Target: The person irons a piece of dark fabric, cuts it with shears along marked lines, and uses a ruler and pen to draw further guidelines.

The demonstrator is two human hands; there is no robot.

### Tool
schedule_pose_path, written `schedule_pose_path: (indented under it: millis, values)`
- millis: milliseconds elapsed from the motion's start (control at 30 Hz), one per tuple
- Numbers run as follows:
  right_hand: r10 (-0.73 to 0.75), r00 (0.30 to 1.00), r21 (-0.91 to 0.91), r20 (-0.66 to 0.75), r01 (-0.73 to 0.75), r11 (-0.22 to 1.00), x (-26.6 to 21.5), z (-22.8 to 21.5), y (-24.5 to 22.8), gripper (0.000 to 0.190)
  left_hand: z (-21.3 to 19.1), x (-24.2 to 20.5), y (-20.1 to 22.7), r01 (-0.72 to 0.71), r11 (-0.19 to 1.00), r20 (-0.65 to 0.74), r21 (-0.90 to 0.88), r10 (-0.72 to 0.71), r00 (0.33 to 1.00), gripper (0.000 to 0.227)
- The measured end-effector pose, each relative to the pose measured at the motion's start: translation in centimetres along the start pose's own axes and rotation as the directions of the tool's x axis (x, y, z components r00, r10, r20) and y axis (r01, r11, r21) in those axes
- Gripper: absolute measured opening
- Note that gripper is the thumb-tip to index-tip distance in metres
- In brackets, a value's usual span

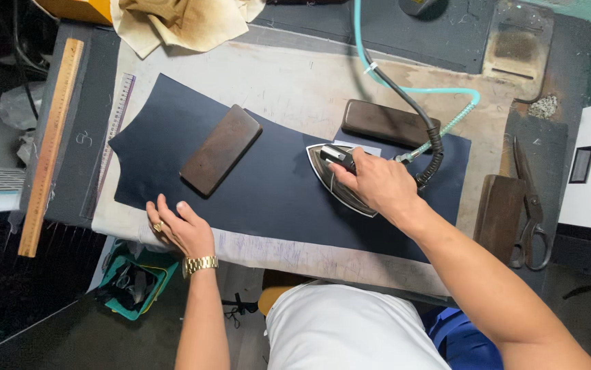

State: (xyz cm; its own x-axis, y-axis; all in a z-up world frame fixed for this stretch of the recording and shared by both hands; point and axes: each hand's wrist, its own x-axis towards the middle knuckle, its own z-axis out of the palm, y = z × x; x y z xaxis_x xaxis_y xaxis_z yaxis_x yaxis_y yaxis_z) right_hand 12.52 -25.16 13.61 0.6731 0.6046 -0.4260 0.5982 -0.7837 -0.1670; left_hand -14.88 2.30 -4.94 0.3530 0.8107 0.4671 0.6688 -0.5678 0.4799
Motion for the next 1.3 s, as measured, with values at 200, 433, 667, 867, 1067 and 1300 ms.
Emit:
schedule_pose_path:
  millis: [200,433,667,867,1067,1300]
  values:
    - [0.099,0.994,0.043,0.040,-0.100,0.994,-2.4,-0.5,4.7,0.070,-0.9,0.6,2.6,-0.066,0.996,-0.073,0.061,0.070,0.995,0.033]
    - [0.071,0.997,0.106,-0.032,-0.068,0.992,-0.8,0.5,5.2,0.075,0.5,-0.3,0.1,-0.041,0.998,-0.140,-0.054,0.033,0.990,0.028]
    - [-0.044,0.998,0.147,-0.049,0.051,0.988,2.6,-1.1,0.8,0.070,1.9,0.1,-1.2,-0.057,0.997,-0.169,-0.058,0.047,0.985,0.028]
    - [-0.089,0.994,0.142,-0.069,0.098,0.985,4.6,-0.3,-0.4,0.071,1.6,-0.5,-1.7,-0.066,0.996,-0.173,-0.068,0.053,0.984,0.027]
    - [-0.055,0.997,0.152,-0.048,0.062,0.986,3.2,-1.0,1.2,0.070,1.9,-0.7,-1.6,-0.034,0.997,-0.164,-0.065,0.023,0.986,0.026]
    - [0.068,0.997,0.115,0.023,-0.070,0.991,0.4,-2.9,4.2,0.072,1.7,-0.6,-1.7,-0.063,0.997,-0.151,-0.039,0.057,0.987,0.024]
